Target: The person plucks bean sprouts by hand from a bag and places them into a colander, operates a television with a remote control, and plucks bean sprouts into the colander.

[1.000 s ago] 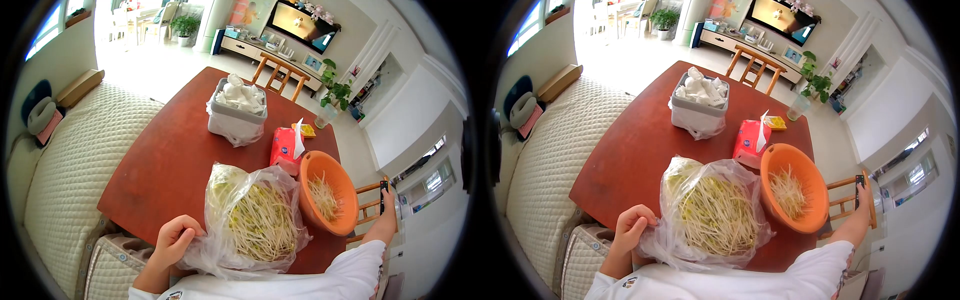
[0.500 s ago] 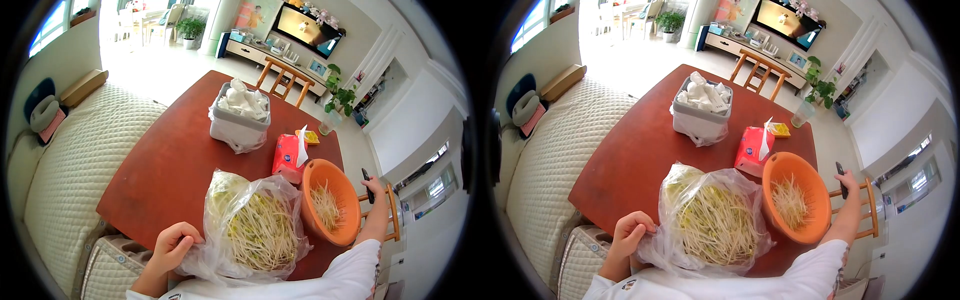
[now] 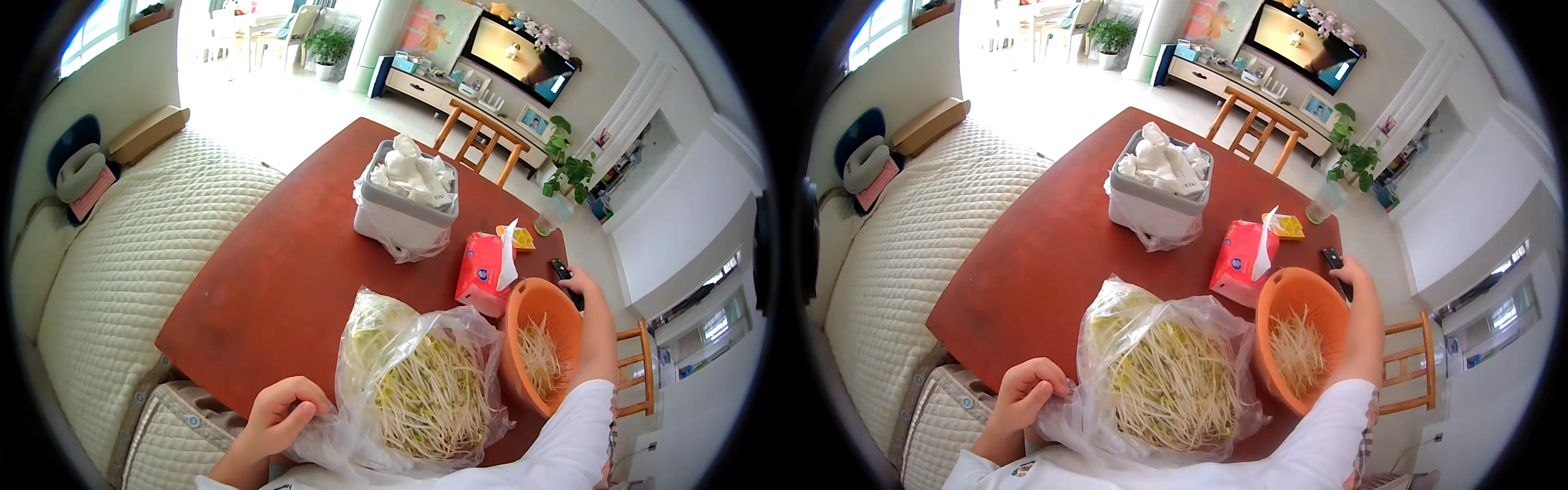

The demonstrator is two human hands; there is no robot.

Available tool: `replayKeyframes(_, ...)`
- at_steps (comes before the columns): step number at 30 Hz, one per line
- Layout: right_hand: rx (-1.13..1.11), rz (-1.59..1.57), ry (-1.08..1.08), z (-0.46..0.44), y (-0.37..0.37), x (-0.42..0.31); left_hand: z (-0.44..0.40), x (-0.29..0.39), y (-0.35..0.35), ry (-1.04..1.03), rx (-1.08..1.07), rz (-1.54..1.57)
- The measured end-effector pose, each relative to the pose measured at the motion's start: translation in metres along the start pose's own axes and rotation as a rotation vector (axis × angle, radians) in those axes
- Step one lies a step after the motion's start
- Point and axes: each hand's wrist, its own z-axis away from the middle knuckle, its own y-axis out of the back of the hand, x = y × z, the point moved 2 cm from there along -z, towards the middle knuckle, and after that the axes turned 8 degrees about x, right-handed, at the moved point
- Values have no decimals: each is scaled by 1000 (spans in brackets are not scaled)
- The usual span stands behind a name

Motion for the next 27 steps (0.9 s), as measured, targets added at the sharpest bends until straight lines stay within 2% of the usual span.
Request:
replayKeyframes(3, -48, 9, 21, -11, -6, -3, 0, -1, 1, 7, -2, -16)
replayKeyframes(6, 30, 81, 89, -11, -11, -10, -1, 1, -2, 9, 15, -34)
replayKeyframes(9, -22, 94, 48, 4, 2, -32, -1, -1, -2, -13, 13, -55)
replayKeyframes(14, 147, 55, 35, 2, 12, -13, 0, -1, -1, -11, 20, -48)
replayKeyframes(17, 250, 65, 136, -17, 24, 26, 1, -3, -4, 33, 55, -14)
replayKeyframes(18, 373, 83, 136, -13, 34, 31, 0, -4, -4, -12, 54, -41)
replayKeyframes(20, 544, 133, 186, 22, 63, 16, -2, 0, -5, -68, 63, -94)
replayKeyframes(22, 478, 49, 210, 90, 98, -29, -1, 1, -7, -84, 83, -120)
replayKeyframes(25, 363, -28, 452, 152, 104, -50, 5, 8, -14, -88, 133, -163)
replayKeyframes(27, 342, 92, 467, 191, 98, -63, 0, 24, -22, -149, 97, -256)
